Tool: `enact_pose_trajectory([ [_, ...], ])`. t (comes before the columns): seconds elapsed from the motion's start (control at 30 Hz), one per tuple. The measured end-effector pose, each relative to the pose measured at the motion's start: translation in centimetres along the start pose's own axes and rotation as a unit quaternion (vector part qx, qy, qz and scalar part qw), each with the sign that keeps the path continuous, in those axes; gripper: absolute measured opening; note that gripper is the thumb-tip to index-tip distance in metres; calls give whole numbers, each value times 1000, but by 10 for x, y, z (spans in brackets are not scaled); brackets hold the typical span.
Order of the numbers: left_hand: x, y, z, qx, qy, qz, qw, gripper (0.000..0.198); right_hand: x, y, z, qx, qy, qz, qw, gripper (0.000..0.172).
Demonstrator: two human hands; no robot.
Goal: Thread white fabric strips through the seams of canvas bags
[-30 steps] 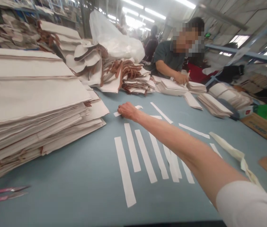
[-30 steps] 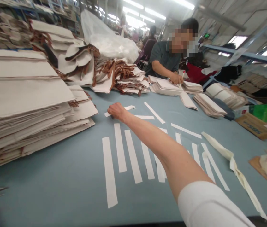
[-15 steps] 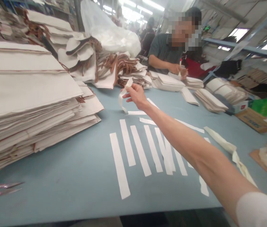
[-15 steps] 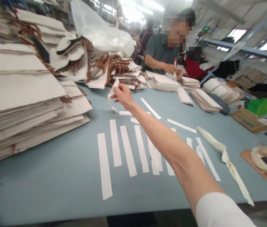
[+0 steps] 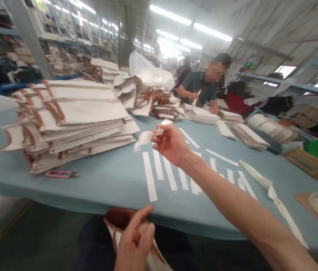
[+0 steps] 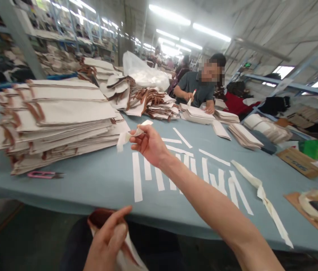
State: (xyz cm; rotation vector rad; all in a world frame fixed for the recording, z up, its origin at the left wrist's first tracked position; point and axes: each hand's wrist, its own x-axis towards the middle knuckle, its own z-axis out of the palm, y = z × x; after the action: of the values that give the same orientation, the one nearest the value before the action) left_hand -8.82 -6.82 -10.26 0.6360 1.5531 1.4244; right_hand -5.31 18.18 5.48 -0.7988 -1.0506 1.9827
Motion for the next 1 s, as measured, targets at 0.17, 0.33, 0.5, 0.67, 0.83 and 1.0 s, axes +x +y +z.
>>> enact_pose_trajectory([
  [0.17,10,10,28,-162,-41,61,984,88,-78,35,6,54,-43,52,996,8],
  [0.33,-7,15,14,-222,-28,70,972,87,-133,71,-12,104,-72,82,989,27],
  [0.5,-23,19,7,-224,94,34,969,67,-157,98,-26,107,-26,62,992,37],
  [0.67,-27,24,1,-228,171,18,958,61,-163,114,-36,-8,15,-15,1000,41],
  [0.83,-30,38,-17,-236,252,3,938,57,-170,111,-42,-119,-18,-14,993,48],
  [1.0,-35,60,-23,-216,282,-8,935,30,-179,103,-40,-185,-50,5,981,39],
])
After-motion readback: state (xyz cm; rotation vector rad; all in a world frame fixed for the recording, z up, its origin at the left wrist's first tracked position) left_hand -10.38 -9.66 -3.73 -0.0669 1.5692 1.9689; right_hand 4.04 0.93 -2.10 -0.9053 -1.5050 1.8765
